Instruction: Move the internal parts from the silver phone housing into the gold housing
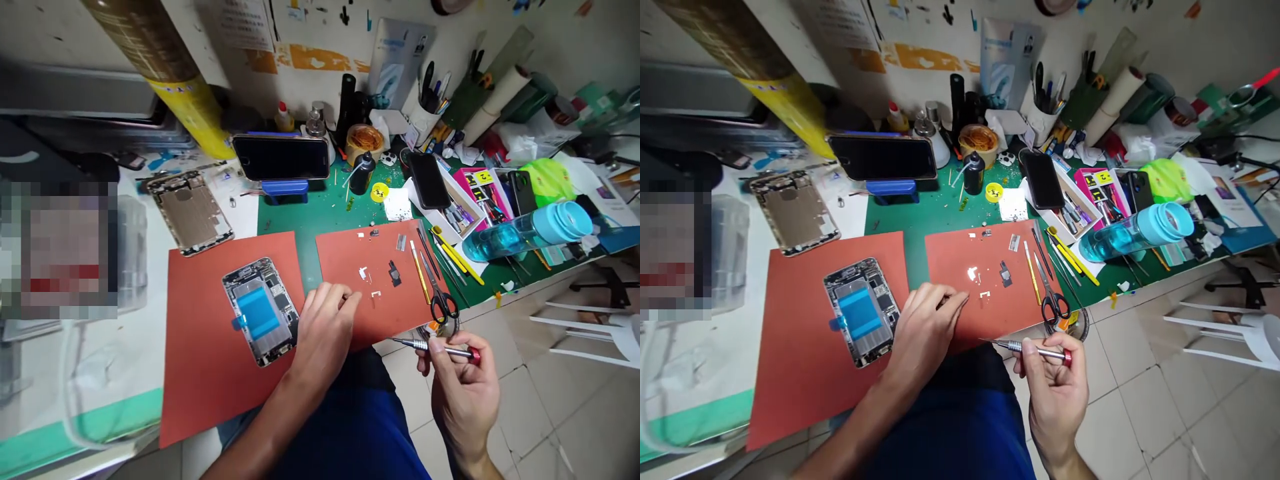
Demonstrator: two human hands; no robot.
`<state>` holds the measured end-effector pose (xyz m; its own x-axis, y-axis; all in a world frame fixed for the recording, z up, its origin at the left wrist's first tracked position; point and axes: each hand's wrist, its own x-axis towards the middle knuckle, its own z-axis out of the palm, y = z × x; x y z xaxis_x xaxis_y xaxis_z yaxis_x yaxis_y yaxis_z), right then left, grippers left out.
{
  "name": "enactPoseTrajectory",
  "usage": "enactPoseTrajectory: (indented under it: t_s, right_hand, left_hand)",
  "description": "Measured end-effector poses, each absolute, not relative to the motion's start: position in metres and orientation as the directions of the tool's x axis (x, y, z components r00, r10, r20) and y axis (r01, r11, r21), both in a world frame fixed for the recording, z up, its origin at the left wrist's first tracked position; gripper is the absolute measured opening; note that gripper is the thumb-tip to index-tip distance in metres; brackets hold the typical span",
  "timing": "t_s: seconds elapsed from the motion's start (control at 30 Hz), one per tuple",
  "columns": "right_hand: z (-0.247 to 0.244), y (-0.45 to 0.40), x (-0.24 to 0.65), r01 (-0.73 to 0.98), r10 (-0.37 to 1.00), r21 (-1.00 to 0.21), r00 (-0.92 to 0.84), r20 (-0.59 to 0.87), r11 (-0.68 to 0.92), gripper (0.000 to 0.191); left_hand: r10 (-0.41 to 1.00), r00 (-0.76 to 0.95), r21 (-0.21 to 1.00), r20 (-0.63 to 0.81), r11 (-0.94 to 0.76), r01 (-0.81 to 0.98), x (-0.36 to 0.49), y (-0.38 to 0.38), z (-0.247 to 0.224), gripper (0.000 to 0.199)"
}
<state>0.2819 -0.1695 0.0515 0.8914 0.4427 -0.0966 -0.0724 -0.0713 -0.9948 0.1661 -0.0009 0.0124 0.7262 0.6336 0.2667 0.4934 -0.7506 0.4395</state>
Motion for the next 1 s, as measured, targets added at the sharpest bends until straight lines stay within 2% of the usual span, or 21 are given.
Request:
enactPoseTrajectory:
  t_s: [0.17,0.37,0.5,0.63,0.8,0.9,1.0]
  right_hand:
    - [0.048,-0.172,0.290,-0.088,0.440,-0.994,0.891,-0.107,-0.063,0.033]
    - [0.050,-0.172,0.293,-0.079,0.446,-0.995,0.889,-0.101,-0.069,0.032]
    - [0.057,-0.166,0.289,-0.032,0.473,-0.997,0.879,-0.060,-0.067,0.029]
    - [0.062,-0.153,0.269,0.098,0.527,-0.994,0.848,0.055,-0.054,0.027]
    - [0.058,-0.136,0.231,0.366,0.752,-0.930,0.602,0.268,0.038,0.031]
    - [0.057,-0.124,0.214,0.537,0.853,-0.836,0.378,0.360,0.115,0.039]
    - [0.060,-0.109,0.203,0.651,0.887,-0.740,0.227,0.403,0.169,0.035]
  left_hand:
    - [0.630,0.729,0.388,0.268,-0.763,0.516,0.168,-0.001,0.006,0.025]
    - [0.635,0.722,0.414,0.274,-0.755,0.508,0.157,0.000,0.013,0.029]
    - [0.670,0.682,0.431,0.292,-0.729,0.531,0.115,0.007,0.024,0.037]
    - [0.738,0.581,0.475,0.343,-0.670,0.571,0.052,0.017,0.029,0.035]
    - [0.720,0.638,0.646,0.273,-0.628,0.433,-0.003,0.020,0.027,0.049]
    - [0.679,0.689,0.660,0.254,-0.642,0.390,-0.010,0.018,0.025,0.056]
    - [0.680,0.700,0.659,0.217,-0.631,0.408,-0.010,0.017,0.024,0.059]
